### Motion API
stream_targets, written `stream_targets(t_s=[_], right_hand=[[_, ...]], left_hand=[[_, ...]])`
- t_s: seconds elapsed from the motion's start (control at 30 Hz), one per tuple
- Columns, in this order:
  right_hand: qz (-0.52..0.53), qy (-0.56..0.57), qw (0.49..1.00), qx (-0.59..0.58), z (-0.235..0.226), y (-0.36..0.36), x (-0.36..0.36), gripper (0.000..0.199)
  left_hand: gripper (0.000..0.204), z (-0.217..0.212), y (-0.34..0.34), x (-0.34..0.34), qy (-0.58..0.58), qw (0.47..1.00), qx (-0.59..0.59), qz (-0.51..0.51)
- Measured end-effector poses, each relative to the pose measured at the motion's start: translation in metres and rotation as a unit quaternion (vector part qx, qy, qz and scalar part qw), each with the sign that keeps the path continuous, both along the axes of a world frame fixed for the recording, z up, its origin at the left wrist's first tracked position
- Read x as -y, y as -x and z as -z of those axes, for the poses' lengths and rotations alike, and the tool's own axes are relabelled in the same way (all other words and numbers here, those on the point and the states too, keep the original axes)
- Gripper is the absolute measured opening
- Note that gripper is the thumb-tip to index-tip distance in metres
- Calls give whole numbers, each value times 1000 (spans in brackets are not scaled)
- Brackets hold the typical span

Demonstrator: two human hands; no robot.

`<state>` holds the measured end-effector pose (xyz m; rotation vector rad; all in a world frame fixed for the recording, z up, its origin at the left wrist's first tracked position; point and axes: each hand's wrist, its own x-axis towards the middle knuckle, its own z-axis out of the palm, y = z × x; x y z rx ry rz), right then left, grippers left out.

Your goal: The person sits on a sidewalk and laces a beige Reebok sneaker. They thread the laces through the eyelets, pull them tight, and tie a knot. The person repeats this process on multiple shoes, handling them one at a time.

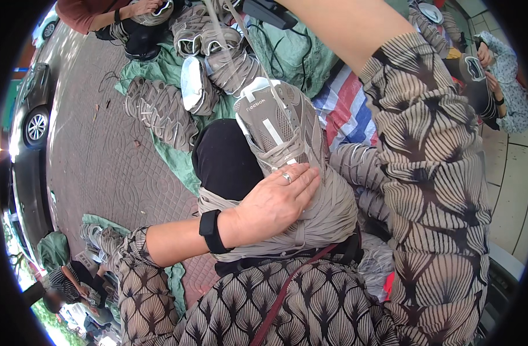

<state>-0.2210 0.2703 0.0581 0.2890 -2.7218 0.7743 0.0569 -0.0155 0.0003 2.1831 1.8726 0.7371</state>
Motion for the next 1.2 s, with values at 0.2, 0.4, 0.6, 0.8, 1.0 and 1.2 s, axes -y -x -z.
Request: stream_targets(t_s=[0.2, 0.4, 0.6, 0.8, 1.0, 1.2], right_hand=[[18, 153, 988, 28, 1, -29, 12, 36], [5, 254, 963, 87, -17, -51, 25, 37], [-16, 167, 986, 0, -12, -69, 20, 34], [-8, 190, 980, 62, -13, -96, 21, 35], [-17, 234, 971, 44, -15, -102, 17, 33], [-23, 197, 980, -20, -5, -97, 12, 36]], left_hand=[[30, 5, 22, 2, -58, 960, 252, -110], [24, -4, 56, -31, 117, 930, 212, -278], [19, -12, 61, -51, 168, 940, 216, -201], [8, -25, 54, -34, 98, 967, -116, -206], [11, -2, 53, -56, -70, 954, -225, -185], [17, -11, 49, -45, 61, 978, 85, -182]])
